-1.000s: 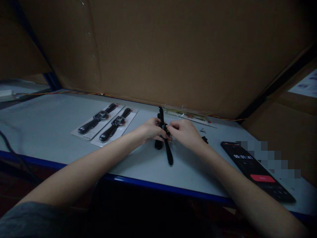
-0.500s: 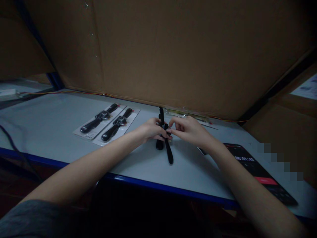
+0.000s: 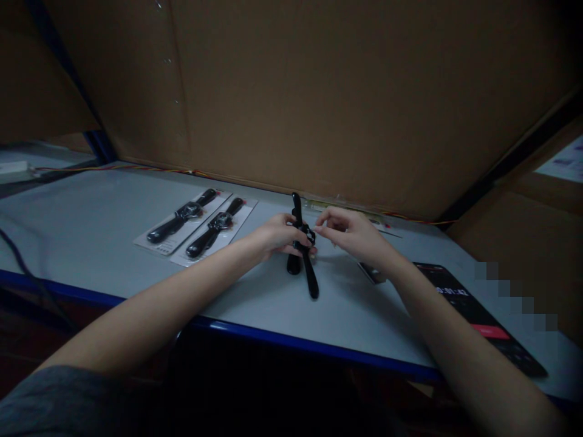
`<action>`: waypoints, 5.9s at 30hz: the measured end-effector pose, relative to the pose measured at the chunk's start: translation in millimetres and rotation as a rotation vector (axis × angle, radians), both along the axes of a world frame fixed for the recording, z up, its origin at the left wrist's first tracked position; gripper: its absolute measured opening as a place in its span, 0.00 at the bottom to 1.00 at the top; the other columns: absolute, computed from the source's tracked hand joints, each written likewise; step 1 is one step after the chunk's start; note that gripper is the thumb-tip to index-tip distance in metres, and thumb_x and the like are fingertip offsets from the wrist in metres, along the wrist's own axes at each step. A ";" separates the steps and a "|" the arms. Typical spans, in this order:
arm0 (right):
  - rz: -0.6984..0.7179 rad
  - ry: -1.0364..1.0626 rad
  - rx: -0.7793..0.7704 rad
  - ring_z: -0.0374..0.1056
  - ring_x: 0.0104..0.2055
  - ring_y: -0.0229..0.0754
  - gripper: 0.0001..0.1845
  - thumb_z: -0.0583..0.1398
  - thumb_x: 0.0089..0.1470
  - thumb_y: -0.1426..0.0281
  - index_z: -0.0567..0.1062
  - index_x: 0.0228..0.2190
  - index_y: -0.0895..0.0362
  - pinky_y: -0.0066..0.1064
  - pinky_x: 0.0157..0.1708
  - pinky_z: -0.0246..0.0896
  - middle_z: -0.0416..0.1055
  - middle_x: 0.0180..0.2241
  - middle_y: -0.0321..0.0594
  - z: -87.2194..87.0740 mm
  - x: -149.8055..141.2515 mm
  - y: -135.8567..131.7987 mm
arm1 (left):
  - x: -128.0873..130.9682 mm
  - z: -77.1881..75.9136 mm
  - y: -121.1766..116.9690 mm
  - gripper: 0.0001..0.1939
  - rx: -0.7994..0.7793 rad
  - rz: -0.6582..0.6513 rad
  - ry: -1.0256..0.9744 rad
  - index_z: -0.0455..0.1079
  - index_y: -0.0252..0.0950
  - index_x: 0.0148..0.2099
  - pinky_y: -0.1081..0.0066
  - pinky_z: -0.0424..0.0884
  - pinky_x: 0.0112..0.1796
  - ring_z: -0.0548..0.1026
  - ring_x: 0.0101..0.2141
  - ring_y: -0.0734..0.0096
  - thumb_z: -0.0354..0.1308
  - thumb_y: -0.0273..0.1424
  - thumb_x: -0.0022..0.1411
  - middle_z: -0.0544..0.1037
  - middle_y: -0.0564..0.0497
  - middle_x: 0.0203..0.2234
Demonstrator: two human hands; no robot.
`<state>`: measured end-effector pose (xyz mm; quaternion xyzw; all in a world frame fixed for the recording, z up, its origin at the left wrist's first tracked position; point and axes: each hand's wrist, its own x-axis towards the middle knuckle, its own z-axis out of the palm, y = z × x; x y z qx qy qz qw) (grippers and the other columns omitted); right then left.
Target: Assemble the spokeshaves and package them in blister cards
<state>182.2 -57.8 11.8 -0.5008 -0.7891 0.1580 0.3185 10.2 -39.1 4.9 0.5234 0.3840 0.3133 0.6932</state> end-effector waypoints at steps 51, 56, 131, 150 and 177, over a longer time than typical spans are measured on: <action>0.176 -0.326 0.175 0.64 0.25 0.34 0.13 0.59 0.52 0.68 0.76 0.40 0.53 0.26 0.28 0.54 0.71 0.24 0.34 7.9 19.4 1.9 | -3.8 -13.2 14.1 0.22 -0.088 -0.199 -0.238 0.61 0.27 0.44 0.63 0.70 0.41 0.77 0.30 0.69 0.49 0.11 0.45 0.75 0.47 0.27; 0.154 -0.264 0.126 0.64 0.25 0.34 0.13 0.59 0.51 0.65 0.76 0.39 0.53 0.26 0.27 0.55 0.71 0.24 0.35 12.0 24.9 0.7 | -4.0 -11.8 11.9 0.28 -0.083 -0.227 -0.295 0.56 0.29 0.50 0.65 0.71 0.40 0.77 0.33 0.68 0.50 0.08 0.45 0.76 0.45 0.33; 0.152 -0.343 0.323 0.65 0.28 0.36 0.11 0.58 0.53 0.64 0.72 0.39 0.53 0.30 0.33 0.51 0.72 0.29 0.34 7.5 6.2 -5.2 | -0.2 -11.6 8.8 0.28 0.352 0.005 -0.053 0.63 0.31 0.41 0.67 0.68 0.36 0.73 0.34 0.70 0.65 0.16 0.34 0.71 0.50 0.34; 0.150 -0.447 0.273 0.65 0.31 0.39 0.10 0.54 0.56 0.62 0.70 0.38 0.52 0.32 0.35 0.51 0.72 0.29 0.36 6.9 4.0 -3.5 | 0.3 -15.1 8.0 0.26 0.364 0.060 -0.018 0.64 0.31 0.38 0.68 0.68 0.36 0.72 0.33 0.72 0.68 0.17 0.33 0.72 0.51 0.32; -0.544 -0.354 -0.108 0.55 0.56 0.59 0.36 0.45 0.52 0.47 0.59 0.57 0.53 0.65 0.51 0.38 0.65 0.52 0.48 -38.4 112.1 137.6 | -7.7 -2.8 13.7 0.09 -0.086 0.084 -0.195 0.64 0.31 0.38 0.59 0.72 0.36 0.75 0.24 0.67 0.54 0.31 0.56 0.73 0.47 0.26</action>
